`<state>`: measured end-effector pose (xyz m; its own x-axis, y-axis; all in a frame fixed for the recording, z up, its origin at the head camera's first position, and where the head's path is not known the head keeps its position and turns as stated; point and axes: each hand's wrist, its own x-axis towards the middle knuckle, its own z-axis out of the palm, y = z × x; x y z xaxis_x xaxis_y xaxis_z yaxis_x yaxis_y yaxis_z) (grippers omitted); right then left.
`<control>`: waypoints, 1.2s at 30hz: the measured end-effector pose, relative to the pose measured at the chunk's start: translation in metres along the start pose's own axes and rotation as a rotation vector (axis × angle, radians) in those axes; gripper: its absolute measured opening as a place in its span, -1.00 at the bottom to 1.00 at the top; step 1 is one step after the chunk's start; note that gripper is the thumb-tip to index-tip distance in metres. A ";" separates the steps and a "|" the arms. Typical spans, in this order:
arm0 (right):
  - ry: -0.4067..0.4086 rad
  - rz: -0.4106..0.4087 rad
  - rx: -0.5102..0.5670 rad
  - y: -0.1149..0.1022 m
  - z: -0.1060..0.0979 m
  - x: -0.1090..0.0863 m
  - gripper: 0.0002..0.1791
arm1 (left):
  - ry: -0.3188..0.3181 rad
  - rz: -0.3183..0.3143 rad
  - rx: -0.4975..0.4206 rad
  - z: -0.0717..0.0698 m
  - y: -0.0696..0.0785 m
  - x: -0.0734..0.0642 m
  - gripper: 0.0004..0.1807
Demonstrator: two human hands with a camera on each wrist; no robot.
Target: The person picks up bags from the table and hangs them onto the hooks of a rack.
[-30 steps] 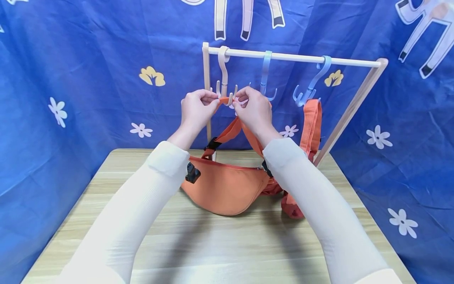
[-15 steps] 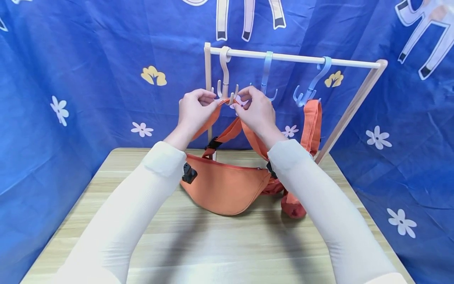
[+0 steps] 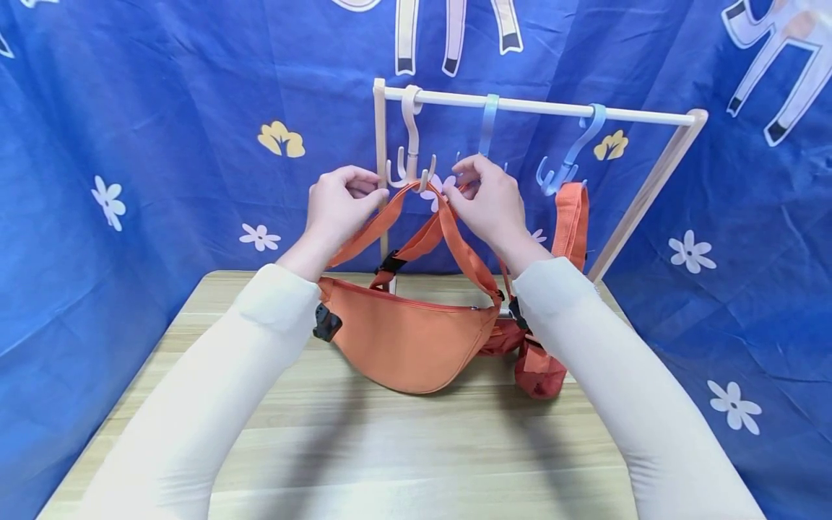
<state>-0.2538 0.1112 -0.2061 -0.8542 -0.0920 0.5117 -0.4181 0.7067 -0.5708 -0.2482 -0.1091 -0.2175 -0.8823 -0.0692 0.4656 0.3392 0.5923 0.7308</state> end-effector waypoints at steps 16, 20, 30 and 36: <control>-0.016 0.009 -0.025 0.018 -0.025 -0.030 -0.68 | -0.030 -0.065 0.108 -0.044 -0.021 -0.030 -0.64; -0.019 -0.010 -0.034 0.023 -0.028 -0.040 -0.69 | -0.038 -0.070 0.111 -0.051 -0.028 -0.040 -0.64; -0.007 0.019 -0.054 0.043 -0.031 -0.066 -0.70 | -0.032 -0.040 0.128 -0.062 -0.039 -0.064 -0.62; -0.003 -0.031 -0.079 0.051 -0.025 -0.081 -0.74 | -0.014 -0.021 0.166 -0.069 -0.049 -0.077 -0.63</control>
<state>-0.1985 0.1721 -0.2605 -0.8422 -0.1165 0.5264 -0.4188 0.7564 -0.5025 -0.1748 -0.1884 -0.2547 -0.8934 -0.0727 0.4433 0.2630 0.7154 0.6473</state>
